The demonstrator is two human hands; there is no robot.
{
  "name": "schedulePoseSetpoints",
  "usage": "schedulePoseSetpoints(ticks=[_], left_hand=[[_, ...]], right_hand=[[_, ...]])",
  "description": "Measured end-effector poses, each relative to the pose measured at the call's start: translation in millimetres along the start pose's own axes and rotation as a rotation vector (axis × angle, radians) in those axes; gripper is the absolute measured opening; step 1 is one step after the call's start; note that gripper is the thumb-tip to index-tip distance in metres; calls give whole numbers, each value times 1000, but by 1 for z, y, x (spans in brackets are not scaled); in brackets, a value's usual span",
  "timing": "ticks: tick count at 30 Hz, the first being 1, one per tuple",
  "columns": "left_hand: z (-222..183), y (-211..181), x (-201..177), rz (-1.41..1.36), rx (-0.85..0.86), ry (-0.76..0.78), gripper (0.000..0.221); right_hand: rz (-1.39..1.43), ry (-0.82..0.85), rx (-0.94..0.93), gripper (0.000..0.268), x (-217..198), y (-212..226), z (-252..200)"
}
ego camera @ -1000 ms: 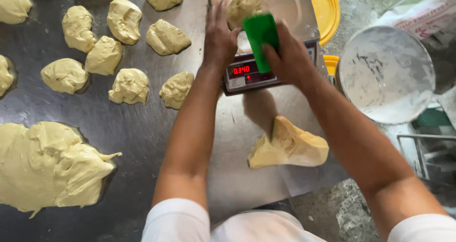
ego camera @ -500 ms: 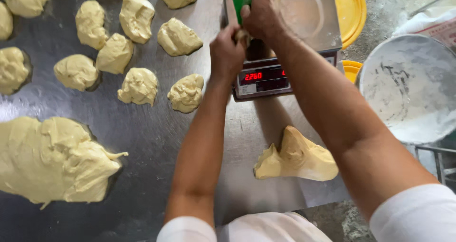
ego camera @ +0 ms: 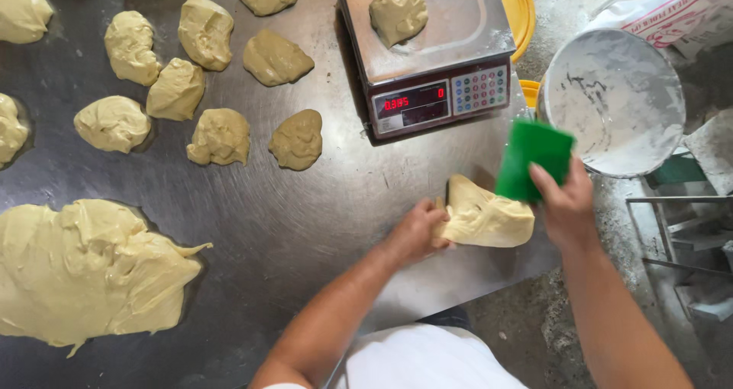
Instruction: The person cuts dough pieces from a mass using a scraper, weighs each portion on a digital scale, and places the divided portions onto a metal table.
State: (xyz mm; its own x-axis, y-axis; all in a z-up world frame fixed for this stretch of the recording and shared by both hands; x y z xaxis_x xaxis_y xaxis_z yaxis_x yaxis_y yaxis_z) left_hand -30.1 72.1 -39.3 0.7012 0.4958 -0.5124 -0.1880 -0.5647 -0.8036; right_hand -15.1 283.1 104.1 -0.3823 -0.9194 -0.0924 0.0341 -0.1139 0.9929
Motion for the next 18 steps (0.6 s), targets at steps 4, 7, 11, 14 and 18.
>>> schedulePoseSetpoints(ticks=[4, 7, 11, 14, 18], left_hand=[[-1, -16, -91, -96, -39, -178, 47], [18, -18, -174, -118, -44, -626, 30], [85, -41, -250, 241, 161, -993, 63], [148, -52, -267, 443, 119, -1008, 87], [170, -33, -272, 212, 91, -1179, 56]], right_hand=[[-108, -229, 199, 19, -76, -32, -85], [-159, -288, 247, 19, -105, -50, -107], [-240, -228, 267, 25, -106, -61, -84], [-215, -130, 201, 22, -85, -60, -54], [-309, 32, 63, 19, -59, -43, -25]])
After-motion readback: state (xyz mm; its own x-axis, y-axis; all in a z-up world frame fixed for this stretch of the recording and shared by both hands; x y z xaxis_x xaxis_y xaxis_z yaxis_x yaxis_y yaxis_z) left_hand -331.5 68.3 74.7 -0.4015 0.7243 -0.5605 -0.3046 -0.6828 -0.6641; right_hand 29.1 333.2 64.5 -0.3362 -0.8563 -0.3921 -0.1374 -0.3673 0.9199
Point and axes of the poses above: each hand's wrist, its own z-axis towards the middle knuckle, its own x-axis out of the palm, y = z × x, the point moved 5 cm from there along z, towards the middle knuckle, and after that the axes turned 9 degrees about -x, right-handed, at the moved point
